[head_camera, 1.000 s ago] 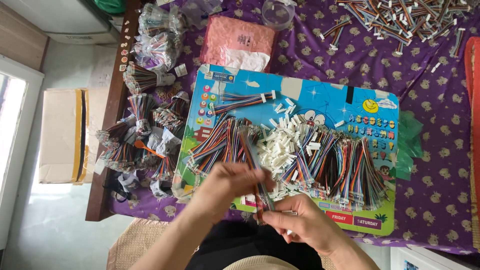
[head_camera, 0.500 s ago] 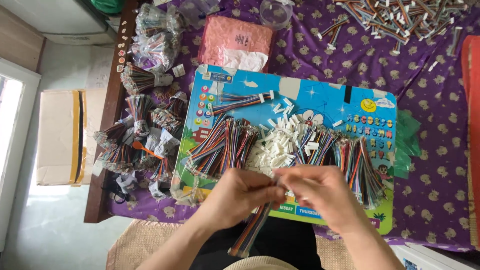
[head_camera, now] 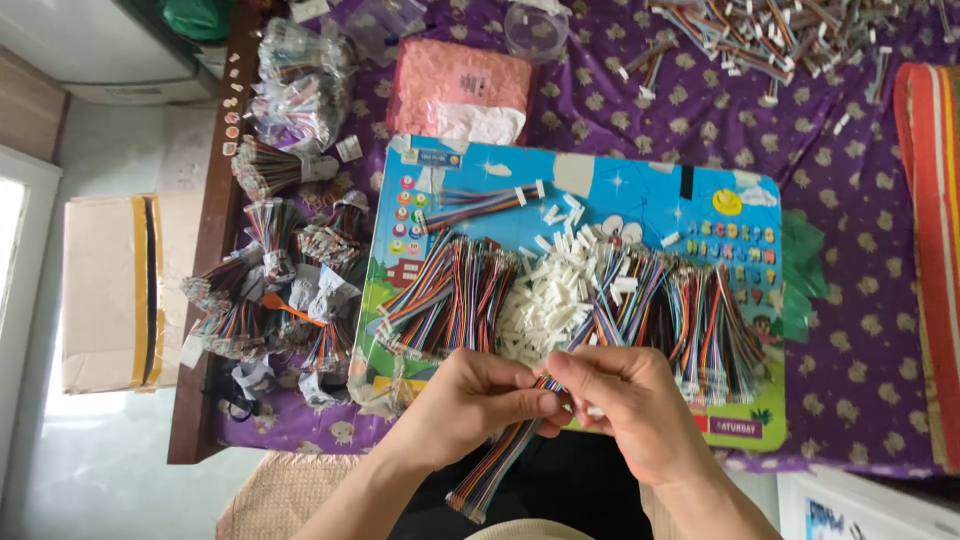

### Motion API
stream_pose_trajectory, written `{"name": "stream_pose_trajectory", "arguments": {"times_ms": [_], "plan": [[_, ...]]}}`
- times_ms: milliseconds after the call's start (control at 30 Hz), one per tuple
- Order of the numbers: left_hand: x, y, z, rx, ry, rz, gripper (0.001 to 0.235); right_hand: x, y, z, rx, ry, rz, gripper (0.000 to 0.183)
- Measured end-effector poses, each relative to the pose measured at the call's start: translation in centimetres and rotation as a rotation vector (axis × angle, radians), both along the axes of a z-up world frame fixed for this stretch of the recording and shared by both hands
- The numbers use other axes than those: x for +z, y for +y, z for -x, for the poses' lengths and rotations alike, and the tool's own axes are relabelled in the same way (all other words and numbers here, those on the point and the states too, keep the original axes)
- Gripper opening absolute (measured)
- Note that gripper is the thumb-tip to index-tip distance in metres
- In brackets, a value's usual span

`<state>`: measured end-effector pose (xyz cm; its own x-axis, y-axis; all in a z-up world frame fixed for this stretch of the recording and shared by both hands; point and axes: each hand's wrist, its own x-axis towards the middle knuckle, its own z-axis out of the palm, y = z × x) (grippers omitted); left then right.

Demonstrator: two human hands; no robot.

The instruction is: The person repeatedly picks up small white plastic connectors and inserts them onto the ends of multi-colored ribbon cables. The person handles the cables and connectors by hand, working over a blue board on a purple patterned tablecloth. Completed assemblies are placed back onto the board.

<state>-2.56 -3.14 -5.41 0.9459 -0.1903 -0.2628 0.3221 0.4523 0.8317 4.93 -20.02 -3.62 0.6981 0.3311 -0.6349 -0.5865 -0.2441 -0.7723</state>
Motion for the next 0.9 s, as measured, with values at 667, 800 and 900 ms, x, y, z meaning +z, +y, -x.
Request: {"name": "stream_pose_trajectory", "arguments": {"times_ms": [667,800,900], "plan": [[-18.1,12.2,9.7,0.255,0.719,-0.336,0.038,-25.1,-21.3,5.0,-0.920,0.513,0.037,0.012],[-17.5,11.9,11.1,0.125,0.643,-0.488,0.032,-26.6,-24.2,6.1,-0.683,0.489,-0.148,0.018],[-17.8,9.7,13.1,0.283,0.630,-0.365,0.046,-26.3,-24.9,6.1,-0.669,0.521,-0.113,0.017]]}}
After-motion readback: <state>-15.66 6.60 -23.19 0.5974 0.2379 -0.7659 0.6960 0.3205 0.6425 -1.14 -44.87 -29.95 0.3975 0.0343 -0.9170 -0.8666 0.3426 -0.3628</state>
